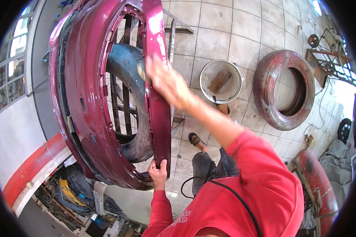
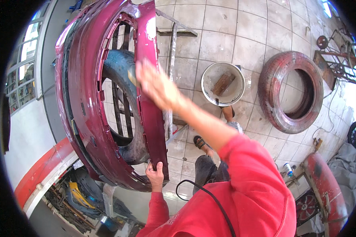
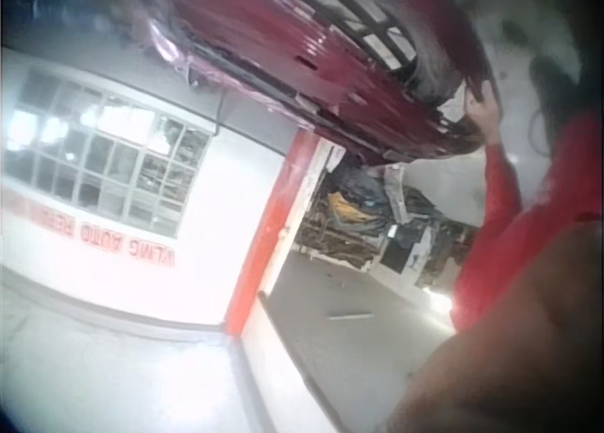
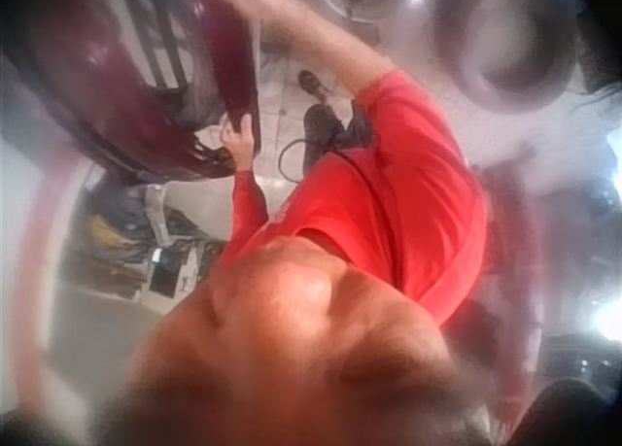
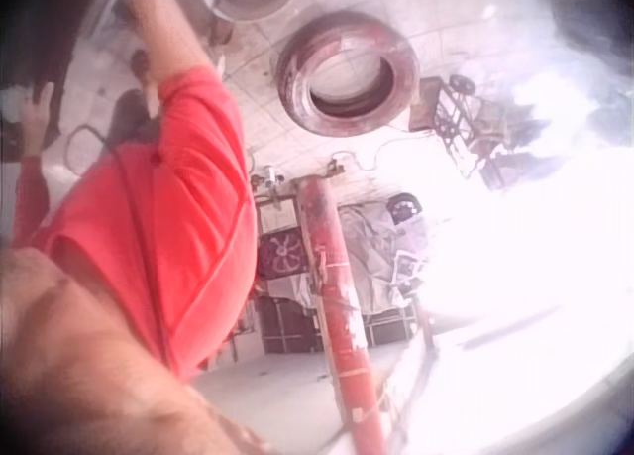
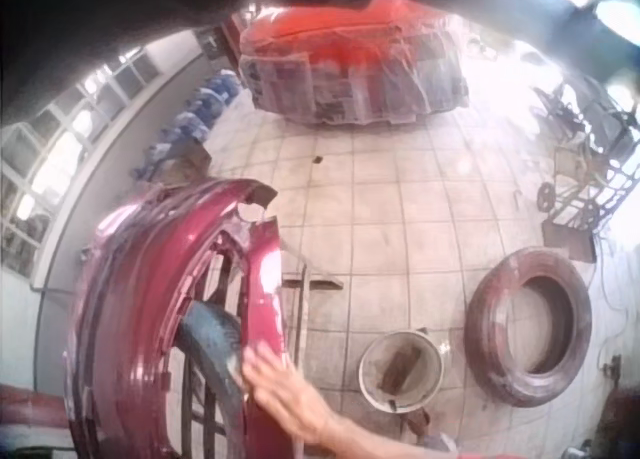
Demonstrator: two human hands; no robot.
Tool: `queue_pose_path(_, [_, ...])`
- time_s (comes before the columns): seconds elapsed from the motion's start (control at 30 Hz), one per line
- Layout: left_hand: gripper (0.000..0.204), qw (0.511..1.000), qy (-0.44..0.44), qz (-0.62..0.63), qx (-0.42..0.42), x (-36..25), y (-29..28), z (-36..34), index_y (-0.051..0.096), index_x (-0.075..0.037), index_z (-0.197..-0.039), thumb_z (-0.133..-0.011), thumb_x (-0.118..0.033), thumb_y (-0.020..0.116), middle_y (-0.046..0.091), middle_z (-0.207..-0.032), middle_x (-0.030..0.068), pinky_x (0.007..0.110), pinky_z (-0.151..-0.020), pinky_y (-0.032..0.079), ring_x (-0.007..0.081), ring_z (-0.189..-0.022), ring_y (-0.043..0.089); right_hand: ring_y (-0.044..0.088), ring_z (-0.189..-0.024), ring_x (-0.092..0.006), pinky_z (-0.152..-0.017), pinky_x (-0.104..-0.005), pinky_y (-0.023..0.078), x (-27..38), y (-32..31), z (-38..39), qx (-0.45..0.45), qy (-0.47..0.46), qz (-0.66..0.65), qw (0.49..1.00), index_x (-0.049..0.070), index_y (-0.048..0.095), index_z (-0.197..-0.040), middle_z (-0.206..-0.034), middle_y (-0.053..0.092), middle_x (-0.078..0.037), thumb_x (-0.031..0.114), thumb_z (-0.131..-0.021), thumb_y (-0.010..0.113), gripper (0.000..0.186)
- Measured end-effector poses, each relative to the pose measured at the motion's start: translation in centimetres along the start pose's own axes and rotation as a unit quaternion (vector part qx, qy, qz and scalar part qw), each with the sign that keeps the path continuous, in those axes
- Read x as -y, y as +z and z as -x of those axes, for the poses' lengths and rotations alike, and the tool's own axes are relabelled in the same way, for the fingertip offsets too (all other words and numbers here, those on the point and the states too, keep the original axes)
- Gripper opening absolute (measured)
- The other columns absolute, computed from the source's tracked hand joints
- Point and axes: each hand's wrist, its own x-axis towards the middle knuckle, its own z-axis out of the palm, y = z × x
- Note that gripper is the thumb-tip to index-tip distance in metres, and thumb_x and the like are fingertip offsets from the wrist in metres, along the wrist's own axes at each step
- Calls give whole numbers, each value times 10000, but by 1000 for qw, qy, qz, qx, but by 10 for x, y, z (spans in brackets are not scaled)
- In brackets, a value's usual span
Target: The person sands a maroon car bumper with a sanding block, repeatedly dipping it into a bucket of water. They then move to a red car hood and continue sanding its surface.
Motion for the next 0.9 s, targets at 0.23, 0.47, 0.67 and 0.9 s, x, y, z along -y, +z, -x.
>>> queue_pose_path(0.23, [471,1000,-7,14,9,10,1,-2,699,55,-1008,-899,-395,785,723,-851,180,396,-739,543,310,-752,687,326,-1540,-333,-1259,-475,255,-96,-43,-80,0,-72,51,996,43,474,-1536,-1627,401,-169,244,-1092,444,487])
queue_pose_path(0.47, [388,998,-67,19,-6,0,4,7,708,51,-925,-885,-329,775,724,-809,187,411,-710,543,272,-729,686,260,-1557,-379,-1278,-445,225,-28,-21,-47,61,16,32,997,-17,399,-1553,-1627,366,-236,222,-1092,404,519])
queue_pose_path(0.67, [534,996,-48,-81,9,7,3,-6,726,29,-952,-855,-495,760,706,-839,268,506,-736,538,423,-824,717,277,-1555,-363,-1269,-468,235,-64,-41,-90,13,31,-68,997,14,523,-1486,-1621,411,-177,174,-1083,504,434])
queue_pose_path(0.9, [558,978,-162,-68,109,-40,-6,-5,690,24,-1213,-998,-489,648,755,-997,200,425,-880,539,335,-986,729,214,-1580,-295,-1283,-411,206,-50,-22,-71,22,79,3,997,65,406,-1581,-1681,309,-132,247,-1113,432,503])
